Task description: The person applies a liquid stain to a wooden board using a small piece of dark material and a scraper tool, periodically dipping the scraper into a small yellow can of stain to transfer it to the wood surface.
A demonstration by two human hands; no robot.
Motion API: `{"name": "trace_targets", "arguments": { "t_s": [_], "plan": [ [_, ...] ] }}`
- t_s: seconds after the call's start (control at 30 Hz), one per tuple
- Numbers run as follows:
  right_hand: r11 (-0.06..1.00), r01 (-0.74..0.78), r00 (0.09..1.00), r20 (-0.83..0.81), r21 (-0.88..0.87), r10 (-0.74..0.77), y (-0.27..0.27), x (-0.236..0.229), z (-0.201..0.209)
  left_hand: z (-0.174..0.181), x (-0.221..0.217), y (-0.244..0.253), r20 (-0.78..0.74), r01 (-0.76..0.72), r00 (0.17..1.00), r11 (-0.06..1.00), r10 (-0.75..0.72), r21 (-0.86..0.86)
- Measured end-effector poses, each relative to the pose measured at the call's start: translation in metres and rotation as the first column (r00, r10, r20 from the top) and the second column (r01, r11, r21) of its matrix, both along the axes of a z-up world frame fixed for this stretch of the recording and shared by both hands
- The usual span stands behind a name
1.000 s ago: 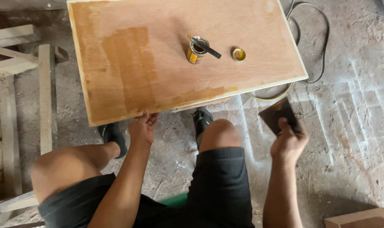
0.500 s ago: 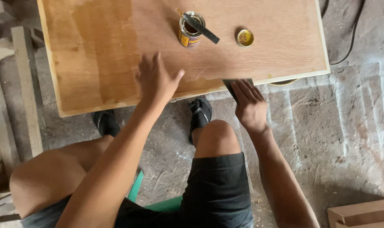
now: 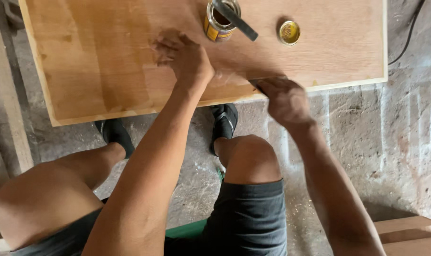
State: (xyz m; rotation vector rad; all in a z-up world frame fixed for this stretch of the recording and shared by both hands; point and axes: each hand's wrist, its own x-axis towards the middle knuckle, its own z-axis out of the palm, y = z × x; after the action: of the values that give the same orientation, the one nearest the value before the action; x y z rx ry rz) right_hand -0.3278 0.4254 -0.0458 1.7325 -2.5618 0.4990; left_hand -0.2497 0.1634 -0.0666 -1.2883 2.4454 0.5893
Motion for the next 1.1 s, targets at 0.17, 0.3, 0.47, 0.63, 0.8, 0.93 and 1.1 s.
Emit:
{"name": "trace_targets", "arguments": {
  "t_s": [0.17, 0.3, 0.47, 0.63, 0.8, 0.93, 1.1],
  "plan": [
    [0.995, -0.062, 0.987, -0.151, -0.079, 0.05, 0.014, 0.025, -0.024, 0.016, -0.008, 0.001, 0.066, -0.017, 0.998, 1.0, 0.017, -0.001],
    [0.998, -0.05, 0.996, -0.065, 0.05, 0.053, 0.022, 0.009, -0.011, 0.017, -0.004, 0.0, 0.016, -0.001, 1.0, 1.0, 0.001, -0.004],
    [0.993, -0.046, 0.992, -0.124, -0.112, 0.032, 0.009, 0.003, -0.043, 0.008, -0.001, 0.001, -0.025, 0.003, 1.0, 0.999, -0.004, -0.038],
    [0.989, -0.127, 0.975, -0.19, -0.073, 0.111, 0.044, 0.002, -0.031, 0.018, -0.004, -0.001, 0.04, 0.014, 0.999, 1.0, -0.015, 0.015],
    [0.997, 0.042, 0.999, 0.027, 0.06, -0.044, 0.028, -0.023, -0.008, 0.011, 0.002, 0.001, -0.011, 0.038, 0.999, 0.999, -0.038, -0.036],
    [0.999, -0.012, 0.993, -0.114, -0.045, 0.007, 0.027, -0.001, -0.023, 0.009, -0.001, -0.001, 0.01, 0.041, 0.999, 0.999, -0.041, -0.028],
    [0.997, 0.012, 0.994, -0.112, 0.077, -0.004, 0.041, -0.023, 0.006, 0.015, -0.004, -0.003, 0.011, 0.011, 1.0, 1.0, -0.011, -0.015]
  ]
}}
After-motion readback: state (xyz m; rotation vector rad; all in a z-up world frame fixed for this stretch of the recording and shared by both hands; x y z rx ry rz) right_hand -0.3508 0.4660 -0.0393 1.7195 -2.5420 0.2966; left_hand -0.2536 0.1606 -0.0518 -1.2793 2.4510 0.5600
